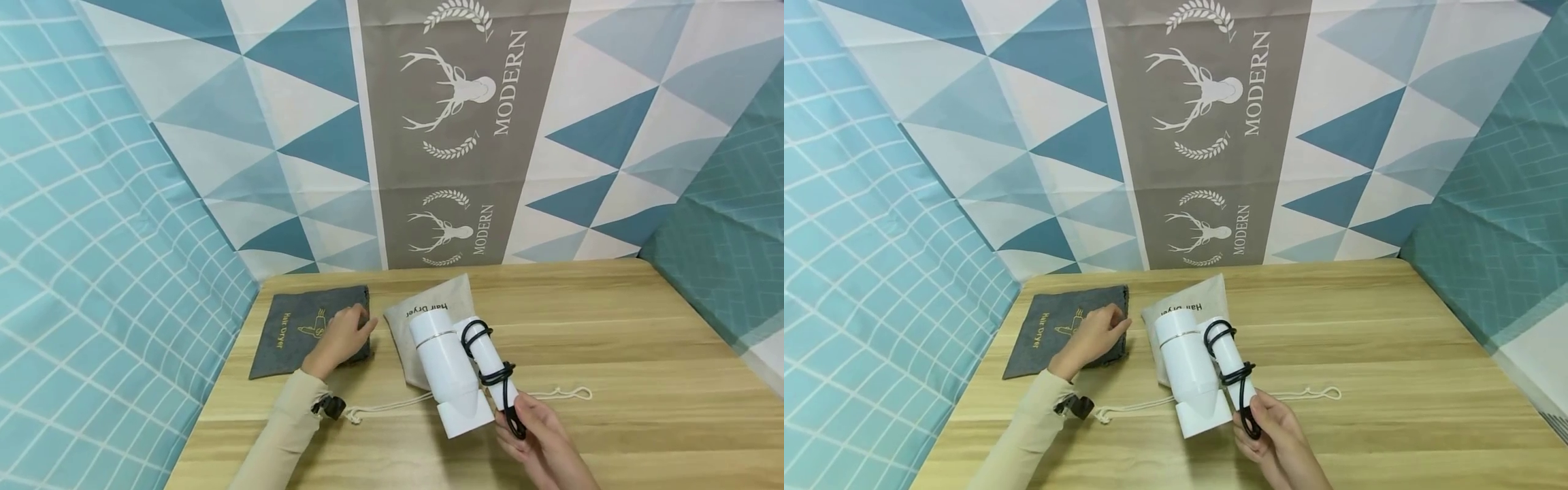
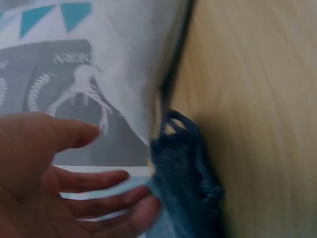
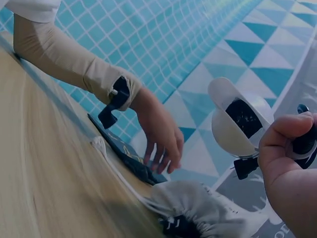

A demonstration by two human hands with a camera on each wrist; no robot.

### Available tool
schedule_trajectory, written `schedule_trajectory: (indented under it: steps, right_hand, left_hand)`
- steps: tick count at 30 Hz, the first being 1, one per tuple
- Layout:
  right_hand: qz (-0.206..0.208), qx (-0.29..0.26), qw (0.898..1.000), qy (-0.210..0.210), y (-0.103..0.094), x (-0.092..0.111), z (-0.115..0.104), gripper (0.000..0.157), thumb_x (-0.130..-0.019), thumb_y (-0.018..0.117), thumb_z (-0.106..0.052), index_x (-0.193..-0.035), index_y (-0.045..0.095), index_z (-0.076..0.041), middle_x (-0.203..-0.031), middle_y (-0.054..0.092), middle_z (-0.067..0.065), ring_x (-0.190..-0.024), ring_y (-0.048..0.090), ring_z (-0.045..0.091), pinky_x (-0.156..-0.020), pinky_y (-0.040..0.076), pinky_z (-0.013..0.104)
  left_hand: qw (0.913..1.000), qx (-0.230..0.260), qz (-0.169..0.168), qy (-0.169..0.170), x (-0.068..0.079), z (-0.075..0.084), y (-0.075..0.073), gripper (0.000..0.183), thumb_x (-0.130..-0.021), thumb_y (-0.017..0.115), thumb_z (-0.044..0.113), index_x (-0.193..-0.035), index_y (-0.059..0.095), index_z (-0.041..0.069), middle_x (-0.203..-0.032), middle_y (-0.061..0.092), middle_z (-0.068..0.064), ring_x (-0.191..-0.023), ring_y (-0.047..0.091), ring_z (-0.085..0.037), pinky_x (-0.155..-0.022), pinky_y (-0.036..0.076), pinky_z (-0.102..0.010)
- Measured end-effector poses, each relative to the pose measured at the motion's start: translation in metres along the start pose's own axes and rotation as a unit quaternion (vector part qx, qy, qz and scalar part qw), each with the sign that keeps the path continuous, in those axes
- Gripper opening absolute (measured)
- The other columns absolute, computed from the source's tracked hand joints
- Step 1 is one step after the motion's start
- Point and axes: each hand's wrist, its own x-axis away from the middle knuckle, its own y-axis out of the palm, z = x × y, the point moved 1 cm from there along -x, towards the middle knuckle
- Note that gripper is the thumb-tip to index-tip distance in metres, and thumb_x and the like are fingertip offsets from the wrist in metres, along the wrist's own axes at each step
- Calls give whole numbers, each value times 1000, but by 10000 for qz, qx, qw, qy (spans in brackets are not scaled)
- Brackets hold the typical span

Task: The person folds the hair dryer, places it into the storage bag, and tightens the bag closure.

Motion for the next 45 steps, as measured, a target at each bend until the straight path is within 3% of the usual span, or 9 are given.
schedule_trajectory:
  steps: [2,5,9,12,16,19,25,31,45]
  right_hand:
    - [14,-74,10000,-1,-3,0,4,50,-108,6,-4,-134,48,8,-113,63,13,-65,22,15,-60,26,20]
    - [52,-160,9999,19,-7,2,10,50,-108,7,-4,-130,51,7,-113,64,12,-66,23,15,-60,26,20]
    - [120,-246,9996,95,-10,5,15,50,-109,8,-5,-132,50,7,-111,64,11,-66,24,15,-61,27,20]
    - [241,-235,9993,170,-14,7,15,51,-109,8,-5,-136,49,7,-109,64,9,-67,29,12,-62,29,19]
    - [449,-125,9984,323,-17,9,17,51,-109,8,-6,-138,49,3,-108,65,8,-72,42,8,-63,32,18]
    - [538,-79,9977,413,-17,10,18,50,-110,10,-7,-138,51,0,-109,66,8,-72,45,7,-63,33,17]
    - [720,-131,9956,583,-17,10,19,48,-110,13,-10,-140,51,-2,-109,64,8,-71,41,8,-64,34,18]
    - [790,-133,9944,694,-16,8,19,49,-110,13,-10,-141,50,-3,-109,64,7,-71,41,8,-65,35,18]
    - [783,-101,9962,369,-16,10,21,50,-111,13,-12,-140,51,0,-109,64,7,-68,35,10,-62,33,19]
  left_hand:
    - [9991,-337,-163,-224,-4,-6,8,47,-100,62,29,-126,56,-11,-100,66,-24,-69,65,-29,-61,53,-41]
    - [9950,-808,-365,-450,-6,-12,17,57,-97,66,32,-127,54,-14,-94,66,-28,-60,64,-32,-50,51,-40]
    - [9917,-922,-782,-443,-3,-15,20,37,-97,66,24,-114,62,-8,-77,61,-18,-54,56,-26,-48,43,-37]
    - [9891,-554,-1324,-345,-3,-15,16,14,-101,58,16,-99,62,2,-74,56,-12,-54,55,-23,-48,43,-35]
    - [9774,98,-2100,-220,-6,-18,7,20,-104,53,13,-84,53,8,-71,48,-8,-52,57,-24,-46,49,-35]
    - [9725,313,-2305,72,-6,-20,-3,22,-105,52,13,-83,50,8,-69,46,-6,-51,55,-24,-49,49,-34]
    - [9811,441,-1862,292,-8,-19,-22,23,-105,49,12,-82,51,7,-63,41,-2,-48,35,-15,-51,34,-30]
    - [9881,352,-1473,282,-7,-17,-33,23,-106,48,14,-83,51,8,-64,40,-2,-49,33,-13,-51,32,-29]
    - [9839,497,-1244,1182,9,21,-48,22,-106,50,20,-85,53,14,-61,42,2,-47,36,-10,-52,36,-27]
